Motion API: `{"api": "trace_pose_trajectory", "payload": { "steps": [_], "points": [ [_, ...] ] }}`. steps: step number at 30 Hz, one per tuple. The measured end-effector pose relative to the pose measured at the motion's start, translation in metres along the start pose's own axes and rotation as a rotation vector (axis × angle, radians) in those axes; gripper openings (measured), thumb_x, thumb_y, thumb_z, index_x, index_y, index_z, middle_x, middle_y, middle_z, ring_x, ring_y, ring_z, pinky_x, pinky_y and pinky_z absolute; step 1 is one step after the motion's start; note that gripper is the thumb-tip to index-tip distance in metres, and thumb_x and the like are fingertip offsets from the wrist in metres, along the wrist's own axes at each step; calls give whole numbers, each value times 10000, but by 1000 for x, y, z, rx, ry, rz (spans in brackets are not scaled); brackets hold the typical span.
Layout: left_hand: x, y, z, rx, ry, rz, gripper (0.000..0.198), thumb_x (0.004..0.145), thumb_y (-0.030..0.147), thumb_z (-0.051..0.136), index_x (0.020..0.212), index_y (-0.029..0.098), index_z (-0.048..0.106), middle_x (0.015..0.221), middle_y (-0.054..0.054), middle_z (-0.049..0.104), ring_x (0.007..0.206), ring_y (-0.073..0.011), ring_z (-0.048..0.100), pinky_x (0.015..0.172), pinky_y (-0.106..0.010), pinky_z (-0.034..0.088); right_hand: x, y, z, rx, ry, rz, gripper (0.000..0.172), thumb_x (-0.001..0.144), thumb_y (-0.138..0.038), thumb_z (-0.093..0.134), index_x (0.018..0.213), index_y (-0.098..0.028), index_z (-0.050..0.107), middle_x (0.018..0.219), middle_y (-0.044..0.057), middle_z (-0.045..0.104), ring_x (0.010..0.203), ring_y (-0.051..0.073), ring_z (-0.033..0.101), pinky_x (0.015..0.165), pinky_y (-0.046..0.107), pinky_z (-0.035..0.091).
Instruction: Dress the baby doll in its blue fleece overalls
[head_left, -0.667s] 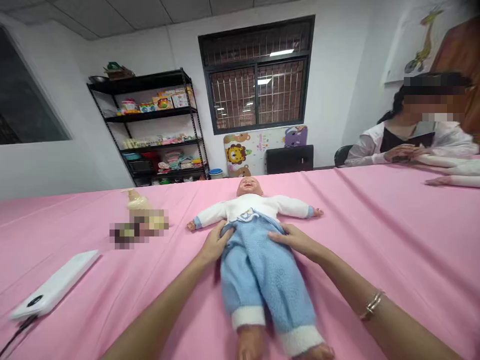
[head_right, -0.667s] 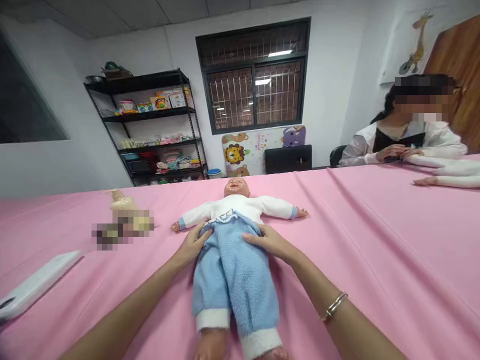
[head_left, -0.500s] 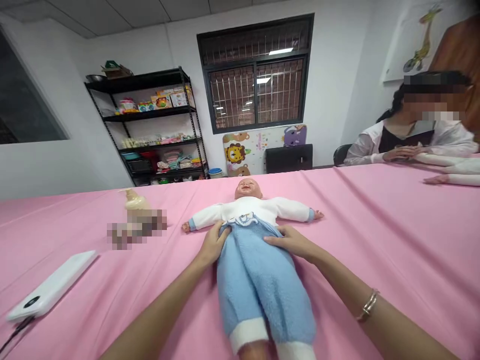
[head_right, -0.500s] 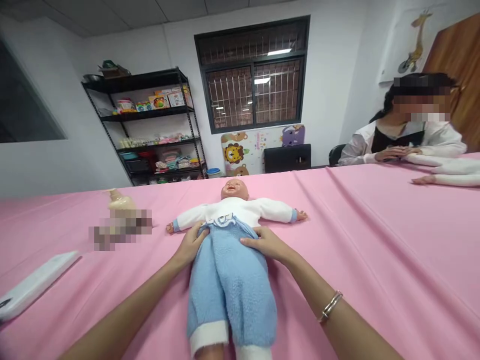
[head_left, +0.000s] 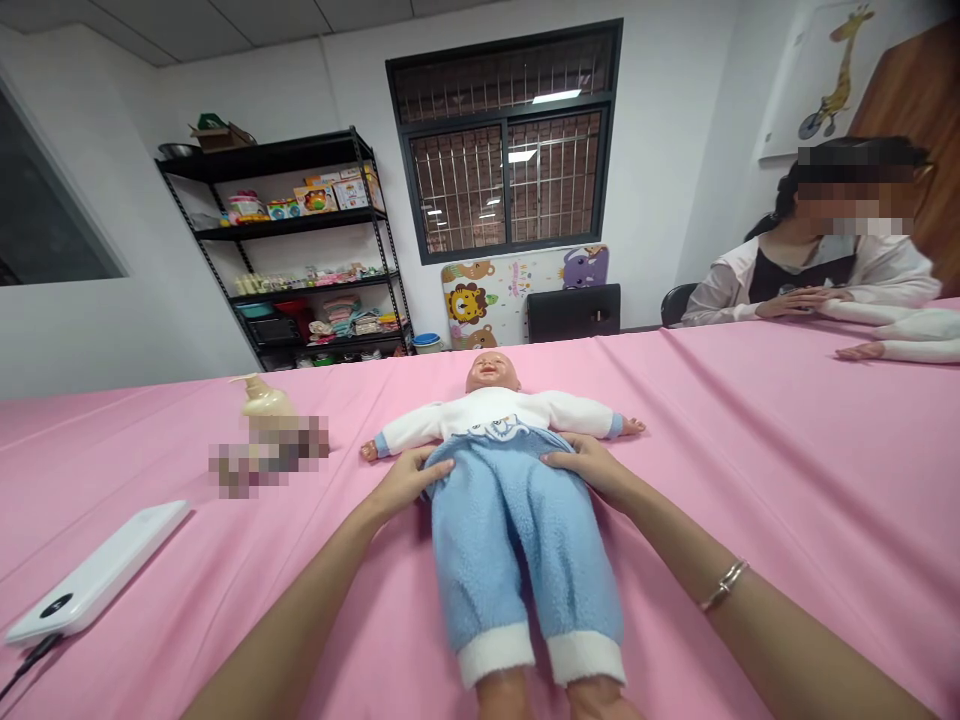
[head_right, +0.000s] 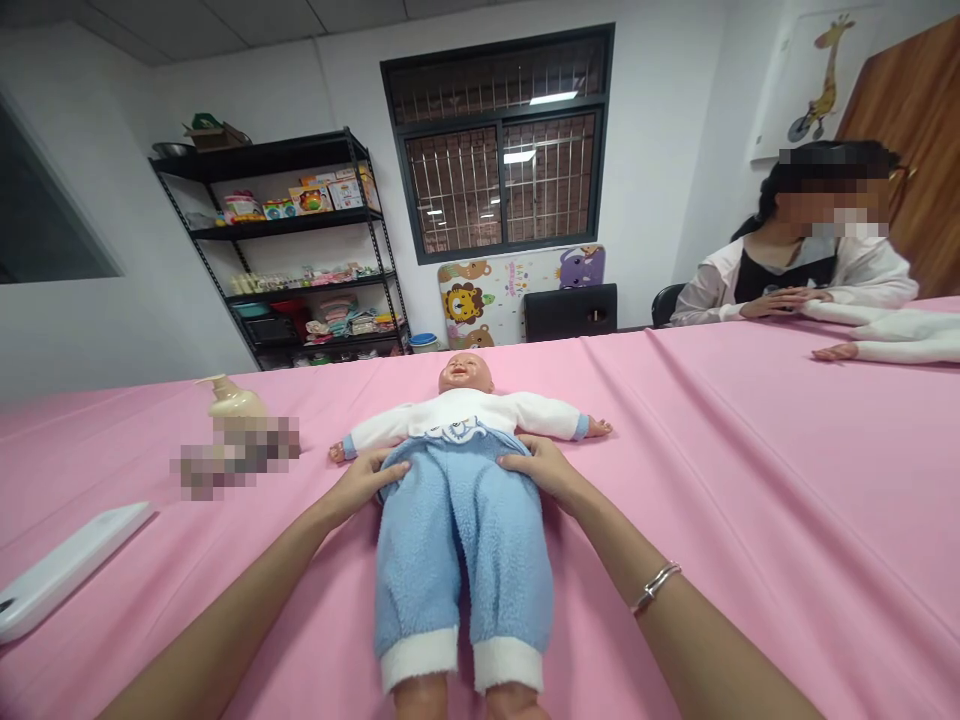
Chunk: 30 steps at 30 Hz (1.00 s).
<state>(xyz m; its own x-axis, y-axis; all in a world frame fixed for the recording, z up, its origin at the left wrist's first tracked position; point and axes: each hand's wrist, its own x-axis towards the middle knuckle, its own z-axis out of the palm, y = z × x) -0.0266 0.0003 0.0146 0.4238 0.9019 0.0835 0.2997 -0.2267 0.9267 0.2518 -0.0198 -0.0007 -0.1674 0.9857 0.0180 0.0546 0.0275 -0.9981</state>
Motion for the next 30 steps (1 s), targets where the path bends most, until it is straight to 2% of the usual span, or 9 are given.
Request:
{"api": "trace_pose_trajectory", "payload": {
  "steps": [3, 5, 8, 12, 16, 21, 23, 26, 30],
  "points": [
    [4, 3, 9, -236, 186, 17, 307, 684, 403, 639, 844, 141, 628, 775, -20, 611, 712, -138, 548, 621, -217, 410, -4, -6, -2, 218, -39, 34, 348, 511, -281, 723, 826, -161, 634, 793, 11, 643, 751, 170, 558, 709, 282, 412],
    [5, 7, 16, -424, 230, -2, 309, 665, 364, 666, 895, 161, 622, 806, -18, 628, 735, -135, 567, 659, -224, 430, -5, -9, -2, 345, -33, 33, 383, 501, -242, 736, 866, -184, 635, 827, 9, 652, 778, 167, 568, 738, 281, 418],
    [4, 12, 22, -527, 223, -53, 339, 629, 315, 701, 928, 173, 629, 860, -29, 649, 755, -139, 588, 696, -238, 446, -4, -7, -2, 407, 1, 15, 401, 484, -199, 750, 868, -200, 632, 844, -2, 652, 797, 156, 568, 760, 275, 417],
    [5, 10, 19, -439, 229, -99, 339, 618, 314, 707, 899, 135, 644, 846, -52, 656, 760, -155, 593, 696, -247, 448, 2, 2, -2, 355, 58, 4, 353, 464, -167, 763, 783, -191, 616, 756, -34, 629, 725, 125, 548, 712, 257, 402],
    [6, 11, 13, -496, 289, -54, 387, 596, 260, 726, 947, 144, 612, 864, -40, 649, 776, -139, 590, 702, -226, 445, 0, -5, -2, 388, 154, -42, 303, 460, -181, 779, 670, -175, 561, 638, -59, 573, 642, 90, 506, 627, 217, 366],
    [3, 18, 12, -696, 277, 38, 573, 543, 153, 744, 1068, 205, 521, 913, -5, 633, 806, -111, 591, 730, -197, 441, -11, -28, 3, 553, 24, -31, 337, 535, -255, 766, 801, -237, 562, 730, -63, 598, 640, 77, 510, 558, 191, 338],
    [5, 16, 13, -665, 243, 50, 632, 542, 142, 742, 1115, 205, 482, 968, -25, 624, 882, -131, 585, 780, -217, 436, -9, -26, 1, 555, 46, -12, 388, 514, -242, 772, 851, -257, 579, 767, -57, 618, 653, 87, 524, 562, 201, 347],
    [8, 9, 13, -427, 235, 35, 619, 558, 203, 749, 1110, 190, 470, 974, -42, 613, 910, -157, 571, 783, -250, 431, 1, -10, -6, 500, 229, -30, 363, 459, -218, 769, 782, -229, 604, 732, -41, 624, 680, 115, 537, 608, 232, 377],
    [7, 3, 10, -14, 193, -78, 310, 633, 411, 672, 719, 133, 564, 642, 3, 548, 608, -124, 510, 571, -235, 381, 11, 11, -12, 128, 302, -97, 409, 498, -209, 716, 893, -197, 609, 824, 12, 649, 787, 175, 562, 712, 292, 408]
  ]
}}
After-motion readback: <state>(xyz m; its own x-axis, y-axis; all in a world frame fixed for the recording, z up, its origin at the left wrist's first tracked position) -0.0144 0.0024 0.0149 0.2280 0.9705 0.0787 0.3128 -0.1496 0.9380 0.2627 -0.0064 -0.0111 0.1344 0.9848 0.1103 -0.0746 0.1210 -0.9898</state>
